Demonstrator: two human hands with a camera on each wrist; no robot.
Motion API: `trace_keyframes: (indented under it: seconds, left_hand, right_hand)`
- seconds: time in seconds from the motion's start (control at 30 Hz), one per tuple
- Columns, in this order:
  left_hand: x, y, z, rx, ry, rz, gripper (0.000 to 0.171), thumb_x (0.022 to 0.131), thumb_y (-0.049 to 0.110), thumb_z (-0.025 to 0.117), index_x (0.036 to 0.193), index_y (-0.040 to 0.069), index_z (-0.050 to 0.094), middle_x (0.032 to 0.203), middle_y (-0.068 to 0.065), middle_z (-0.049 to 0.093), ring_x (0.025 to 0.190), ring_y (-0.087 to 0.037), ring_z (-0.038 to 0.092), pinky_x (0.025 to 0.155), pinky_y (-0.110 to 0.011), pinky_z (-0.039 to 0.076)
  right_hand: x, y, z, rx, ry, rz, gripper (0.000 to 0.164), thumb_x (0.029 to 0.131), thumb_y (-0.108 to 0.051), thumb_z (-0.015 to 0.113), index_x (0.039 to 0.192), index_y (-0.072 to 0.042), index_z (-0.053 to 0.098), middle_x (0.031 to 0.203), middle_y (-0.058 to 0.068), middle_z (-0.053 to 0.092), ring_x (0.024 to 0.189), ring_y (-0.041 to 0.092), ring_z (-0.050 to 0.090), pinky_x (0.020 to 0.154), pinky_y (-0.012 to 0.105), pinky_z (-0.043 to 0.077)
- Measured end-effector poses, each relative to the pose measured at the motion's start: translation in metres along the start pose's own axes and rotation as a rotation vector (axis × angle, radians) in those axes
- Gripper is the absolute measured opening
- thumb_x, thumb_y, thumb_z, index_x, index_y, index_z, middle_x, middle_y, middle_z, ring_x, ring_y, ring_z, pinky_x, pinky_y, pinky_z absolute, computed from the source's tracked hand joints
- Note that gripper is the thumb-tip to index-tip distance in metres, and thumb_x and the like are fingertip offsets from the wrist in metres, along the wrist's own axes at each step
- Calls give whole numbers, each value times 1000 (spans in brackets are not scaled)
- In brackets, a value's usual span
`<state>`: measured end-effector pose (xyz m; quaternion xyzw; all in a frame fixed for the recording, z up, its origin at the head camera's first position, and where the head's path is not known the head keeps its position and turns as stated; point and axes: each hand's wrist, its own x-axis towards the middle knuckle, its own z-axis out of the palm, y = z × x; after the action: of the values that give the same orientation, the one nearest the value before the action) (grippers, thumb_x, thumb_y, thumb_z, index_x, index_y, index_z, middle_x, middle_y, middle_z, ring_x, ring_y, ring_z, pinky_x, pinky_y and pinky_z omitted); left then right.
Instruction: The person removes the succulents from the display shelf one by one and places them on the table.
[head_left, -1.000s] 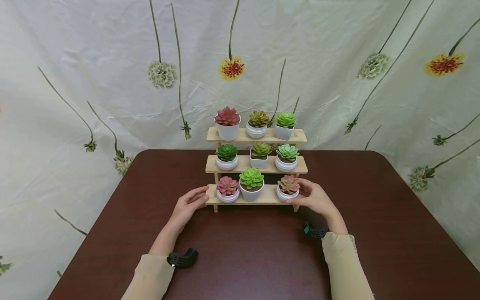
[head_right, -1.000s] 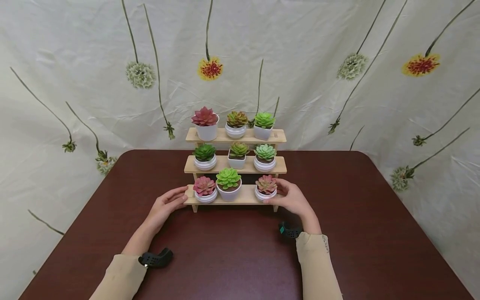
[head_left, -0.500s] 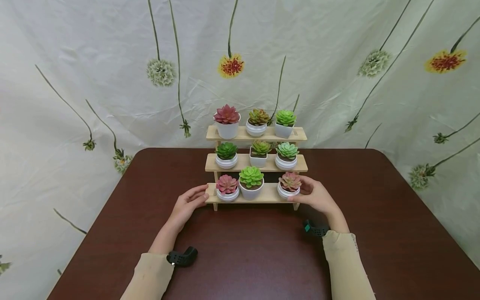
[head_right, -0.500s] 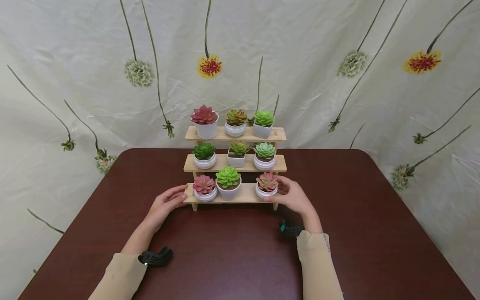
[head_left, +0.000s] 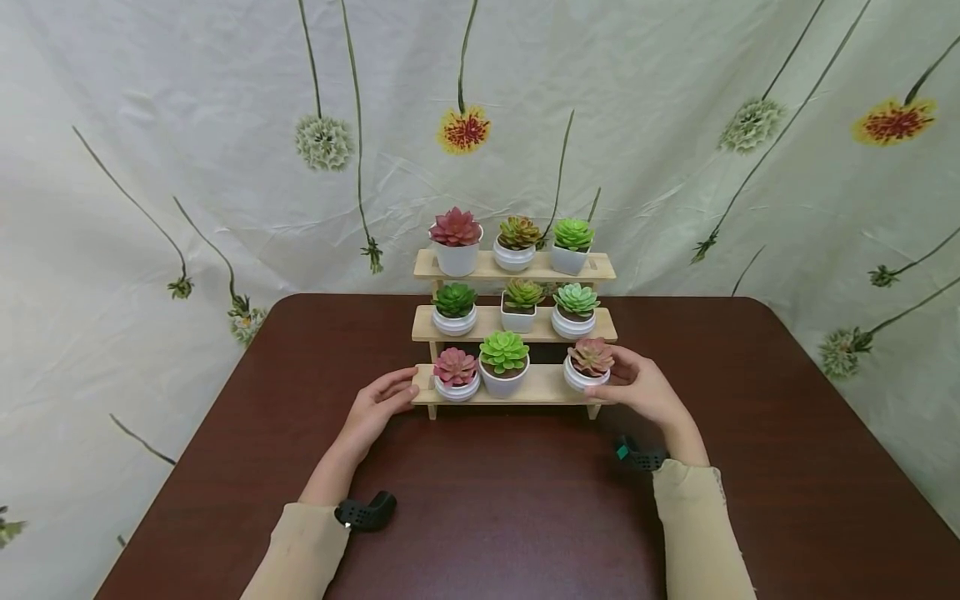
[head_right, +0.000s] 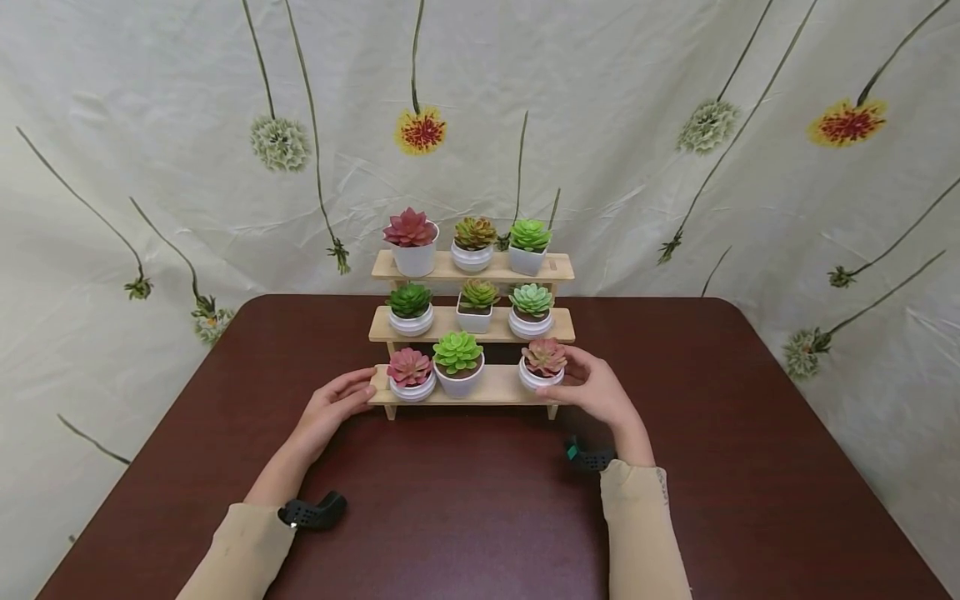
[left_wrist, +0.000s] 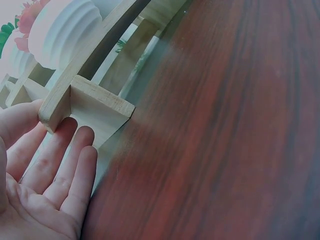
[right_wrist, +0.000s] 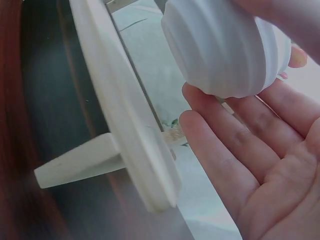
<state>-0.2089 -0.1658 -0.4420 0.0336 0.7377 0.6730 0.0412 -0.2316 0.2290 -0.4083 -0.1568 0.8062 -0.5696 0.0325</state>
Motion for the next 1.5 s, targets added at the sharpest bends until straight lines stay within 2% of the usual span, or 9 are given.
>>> trace_keyframes:
  seconds: [0.27,0.57,0.87,1.2,1.27,1.4,1.5]
  left_hand:
    - [0,1,0,-3,3,-4,41,94,10,58,132,-3,49,126,-26,53,92,-3,60,82,-23,51]
    - [0,1,-1,11,2,10,41,94,10,58,132,-3,49,123,-26,55,91,-4,61,83,-26,51]
    - [0,1,-1,5,-5,3,42,94,12,58,133,-2,49,124,-25,54,92,-3,60,84,-26,51]
    - [0,1,0,7,-4,-6,42,94,13,58,133,-2,49,125,-25,54,92,-3,60,85,-27,51]
    - [0,1,0,9,-3,-9,42,94,13,58,133,-2,49,125,-24,54,92,-3,60,85,-27,51]
    - [0,1,0,10,-4,-11,42,94,13,58,133,-1,49,126,-24,54,93,-4,60,85,-26,51]
    - [0,1,-1,11,-5,-8,42,94,13,58,133,-1,49,126,-24,54,93,-3,60,84,-25,51]
  right_hand:
    - [-4,-3,-8,-28,49,-1,53,78,-9,77,124,3,52,116,18,56,100,23,59,80,21,50]
    - [-11,-4,-21,-21,122,-18,59,80,-8,75,132,1,49,119,16,56,98,10,60,80,21,51]
    - [-15,4,-32,-35,232,13,58,81,-15,75,130,0,49,115,1,56,96,8,58,78,18,50]
    - [-18,14,-36,3,328,44,62,82,-14,75,135,0,46,110,-9,56,95,2,57,77,14,48]
    - [-18,17,-36,-2,342,64,63,82,-16,75,135,-1,45,111,-6,57,95,2,57,78,13,48]
    - [-17,22,-37,-21,371,129,66,82,-21,75,137,-1,43,121,8,55,97,4,55,78,13,47]
    - [-15,28,-36,-31,387,192,69,82,-26,75,138,-3,42,128,16,51,103,11,54,80,16,45]
